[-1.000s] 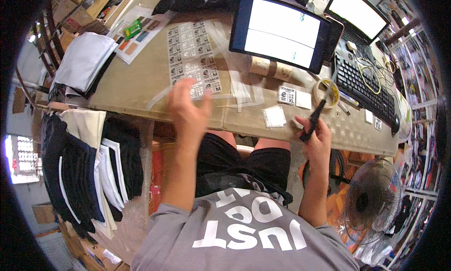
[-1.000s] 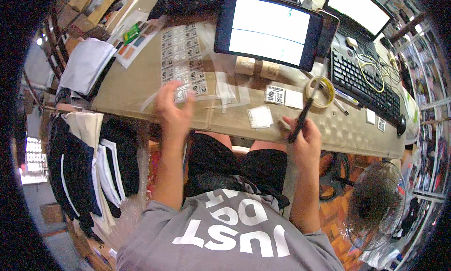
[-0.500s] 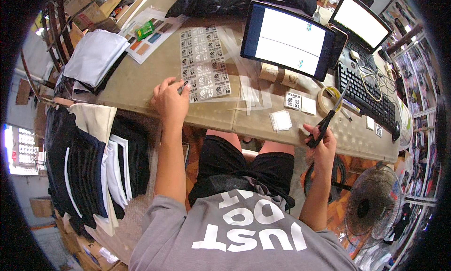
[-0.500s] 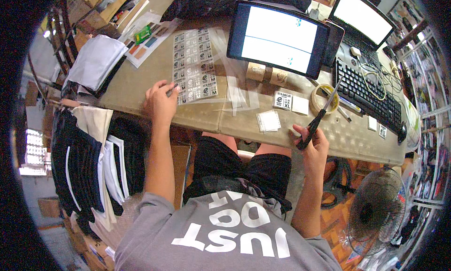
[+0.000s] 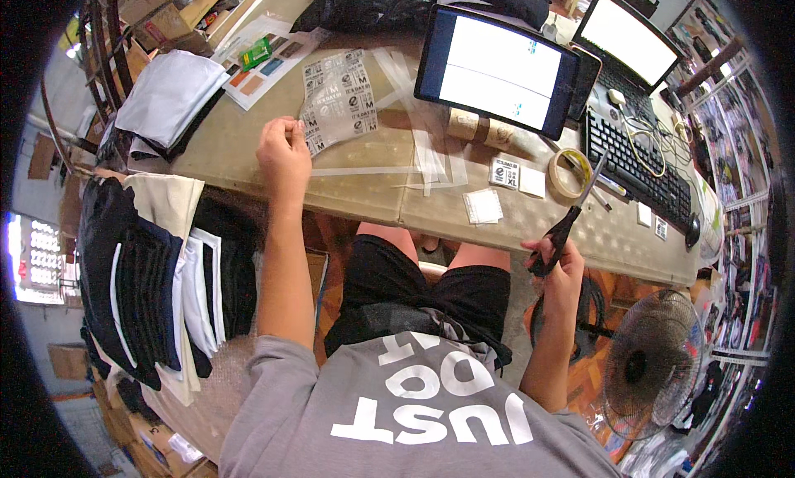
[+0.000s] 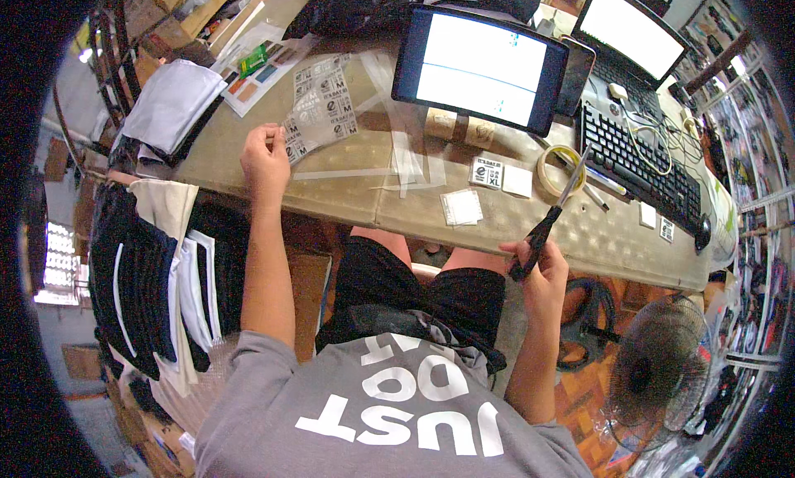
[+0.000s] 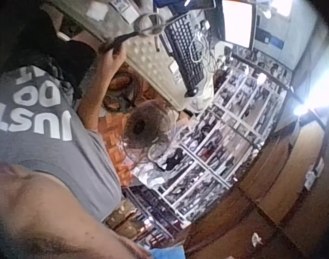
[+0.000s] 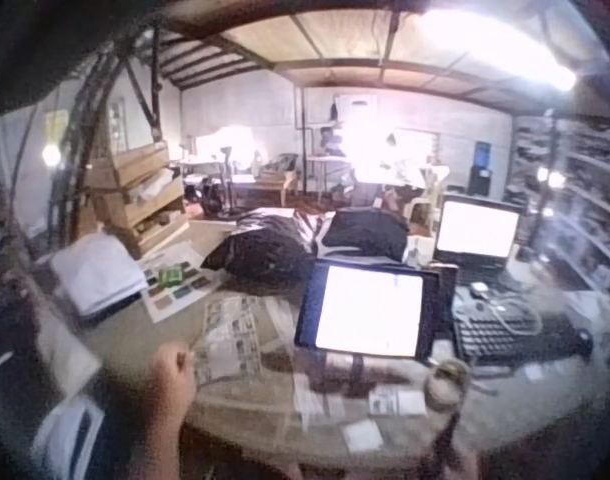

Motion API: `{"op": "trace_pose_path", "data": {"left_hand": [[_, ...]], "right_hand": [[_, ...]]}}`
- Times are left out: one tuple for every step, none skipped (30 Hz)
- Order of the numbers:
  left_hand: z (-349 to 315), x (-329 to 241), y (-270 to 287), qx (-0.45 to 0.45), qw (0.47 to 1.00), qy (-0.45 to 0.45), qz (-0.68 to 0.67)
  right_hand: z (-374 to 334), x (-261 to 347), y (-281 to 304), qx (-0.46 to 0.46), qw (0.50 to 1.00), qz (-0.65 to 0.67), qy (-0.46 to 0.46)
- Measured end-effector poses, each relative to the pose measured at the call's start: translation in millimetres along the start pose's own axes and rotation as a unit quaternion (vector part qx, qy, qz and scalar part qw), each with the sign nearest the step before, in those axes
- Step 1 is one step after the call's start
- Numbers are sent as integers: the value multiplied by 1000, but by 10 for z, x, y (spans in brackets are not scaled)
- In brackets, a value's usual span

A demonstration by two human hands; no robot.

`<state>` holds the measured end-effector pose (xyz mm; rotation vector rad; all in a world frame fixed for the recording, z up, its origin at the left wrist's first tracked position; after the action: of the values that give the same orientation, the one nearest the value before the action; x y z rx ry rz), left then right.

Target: The person uses scissors to cut a sheet of printed stickers into individual pieces. They hold the sticker sheet with one hand and carefully cut along the lines with the other, separating the stickers and placing them on the table.

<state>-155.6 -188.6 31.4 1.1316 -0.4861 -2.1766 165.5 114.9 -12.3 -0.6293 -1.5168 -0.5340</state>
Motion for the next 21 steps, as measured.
{"op": "trace_pose_path", "data": {"left_hand": [[15,42,-26,32,998,48,-10],[3,51,-13,50,992,96,-68],[-33,41,-2,68,979,143,-126],[-87,60,-4,84,961,189,-183],[-162,109,21,80,949,199,-230],[-269,184,3,80,934,209,-280],[-369,235,-4,80,915,220,-328],[-488,254,2,90,898,241,-358],[-616,244,5,100,880,261,-385],[-730,219,10,109,860,281,-411],[-843,180,89,105,855,322,-392],[-897,157,103,99,857,319,-392],[-946,156,114,92,859,317,-391],[-991,150,145,84,862,313,-389],[-1039,140,165,93,854,324,-396],[-1081,169,170,100,857,323,-389],[-1114,203,177,106,859,321,-385],[-1144,235,185,112,861,320,-380],[-1172,264,193,121,857,329,-378],[-1179,277,199,131,853,337,-376],[-1188,288,201,141,848,345,-375]], "right_hand": [[-43,3,-15,10,1000,3,3],[-79,-12,-48,24,1000,10,3],[-130,-15,-134,60,998,17,-16],[-201,19,-248,96,995,24,-36],[-294,48,-374,131,989,29,-55],[-409,5,-490,143,982,42,-113],[-527,-33,-622,202,971,23,-123],[-660,-114,-763,268,953,52,-133],[-775,-130,-890,305,940,28,-148],[-912,-172,-1012,341,920,32,-191],[-979,-163,-1147,381,905,60,-181],[-1022,-159,-1263,414,890,86,-170],[-1066,-217,-1342,434,877,78,-191],[-1114,-276,-1409,455,862,71,-211],[-1124,-300,-1460,459,863,36,-207],[-1130,-339,-1510,460,862,29,-212],[-1130,-373,-1564,461,860,20,-216],[-1123,-405,-1617,462,859,12,-220],[-1089,-394,-1678,465,863,-4,-197],[-1061,-388,-1730,455,866,4,-207],[-1037,-380,-1779,445,869,12,-217]]}}
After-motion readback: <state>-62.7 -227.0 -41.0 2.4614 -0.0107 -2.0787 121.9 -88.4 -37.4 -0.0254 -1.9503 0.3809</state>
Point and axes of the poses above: each hand's wrist, its own z-axis towards the middle knuckle, its own y-axis out of the back of the hand, x = y × z, the point moved 6 cm from there along z, towards the middle knuckle, and after that the axes turned 2 degrees about y, right-handed, at the moved point
